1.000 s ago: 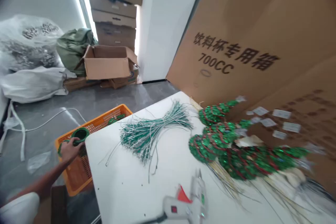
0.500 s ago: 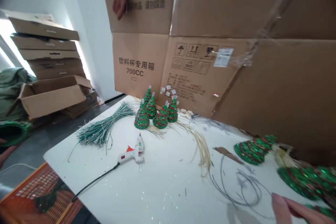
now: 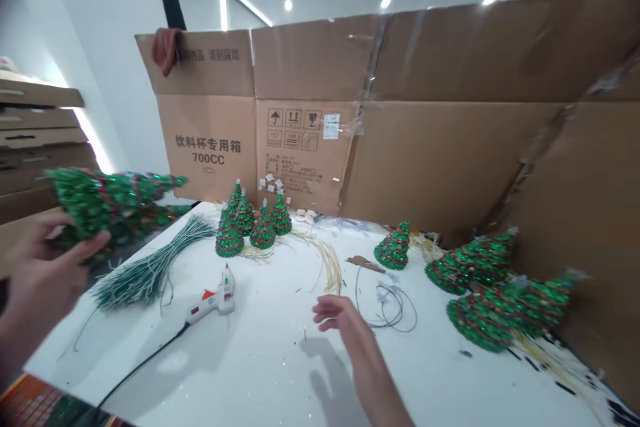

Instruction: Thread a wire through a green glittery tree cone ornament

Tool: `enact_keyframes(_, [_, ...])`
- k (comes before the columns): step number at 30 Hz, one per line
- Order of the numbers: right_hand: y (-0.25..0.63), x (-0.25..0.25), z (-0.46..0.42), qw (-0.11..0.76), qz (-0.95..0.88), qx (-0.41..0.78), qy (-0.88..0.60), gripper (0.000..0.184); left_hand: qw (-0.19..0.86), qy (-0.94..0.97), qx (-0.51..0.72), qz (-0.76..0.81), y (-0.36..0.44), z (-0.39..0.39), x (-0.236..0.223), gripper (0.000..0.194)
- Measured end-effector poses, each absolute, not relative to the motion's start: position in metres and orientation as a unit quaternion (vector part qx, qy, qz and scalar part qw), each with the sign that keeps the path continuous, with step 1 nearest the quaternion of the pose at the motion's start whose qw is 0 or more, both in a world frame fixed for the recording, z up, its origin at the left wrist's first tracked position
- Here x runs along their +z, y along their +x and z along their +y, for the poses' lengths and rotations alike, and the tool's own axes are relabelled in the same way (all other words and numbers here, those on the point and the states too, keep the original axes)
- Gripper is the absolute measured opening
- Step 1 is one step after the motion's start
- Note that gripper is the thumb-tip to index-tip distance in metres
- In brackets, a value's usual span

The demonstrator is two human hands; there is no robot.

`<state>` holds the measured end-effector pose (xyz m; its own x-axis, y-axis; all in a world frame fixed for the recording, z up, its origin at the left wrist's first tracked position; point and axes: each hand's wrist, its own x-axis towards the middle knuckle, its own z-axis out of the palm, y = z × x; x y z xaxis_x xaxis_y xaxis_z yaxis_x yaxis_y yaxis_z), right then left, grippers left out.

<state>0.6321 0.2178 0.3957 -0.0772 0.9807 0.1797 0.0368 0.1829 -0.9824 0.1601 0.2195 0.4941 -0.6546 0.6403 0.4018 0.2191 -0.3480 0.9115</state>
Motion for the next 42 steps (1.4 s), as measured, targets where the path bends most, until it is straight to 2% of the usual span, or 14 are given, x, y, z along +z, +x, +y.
enact_keyframes(3, [0.602,0.387,0.221,0.517,-0.538,0.555,-0.367,0.054,0.321,0.396,0.696,0.507,0.231,0.245,0.484,0.071])
enact_keyframes(5, [0.584,0.382,0.224,0.534,-0.513,0.579,-0.340,0.056,0.431,0.387,0.653,0.487,0.265,0.257,0.468,0.071])
enact_keyframes(7, [0.569,0.379,0.224,0.552,-0.498,0.585,-0.325,0.066,0.514,0.374,0.611,0.472,0.292,0.263,0.448,0.071])
enact_keyframes(11, [0.549,0.381,0.216,0.594,-0.454,0.602,-0.282,0.102,0.617,0.359,0.537,0.449,0.330,0.260,0.414,0.072])
enact_keyframes(14, [0.542,0.387,0.205,0.591,-0.443,0.615,-0.275,0.103,0.673,0.372,0.488,0.412,0.344,0.254,0.401,0.072])
enact_keyframes(19, [0.543,0.394,0.189,0.634,-0.404,0.594,-0.285,0.096,0.714,0.425,0.442,0.336,0.350,0.247,0.400,0.070])
enact_keyframes(22, [0.543,0.390,0.186,0.650,-0.387,0.586,-0.291,0.098,0.717,0.424,0.443,0.332,0.353,0.242,0.410,0.069])
enact_keyframes(26, [0.540,0.389,0.184,0.676,-0.357,0.566,-0.308,0.091,0.739,0.409,0.436,0.311,0.357,0.235,0.430,0.067])
enact_keyframes(32, [0.541,0.403,0.176,0.677,-0.364,0.564,-0.303,0.089,0.779,0.370,0.425,0.277,0.370,0.225,0.444,0.074])
enact_keyframes(37, [0.549,0.395,0.174,0.660,-0.359,0.565,-0.341,0.084,0.792,0.306,0.462,0.255,0.387,0.217,0.420,0.074])
enact_keyframes(42, [0.560,0.373,0.170,0.600,-0.440,0.528,-0.408,0.074,0.847,0.261,0.410,0.214,0.390,0.212,0.379,0.081])
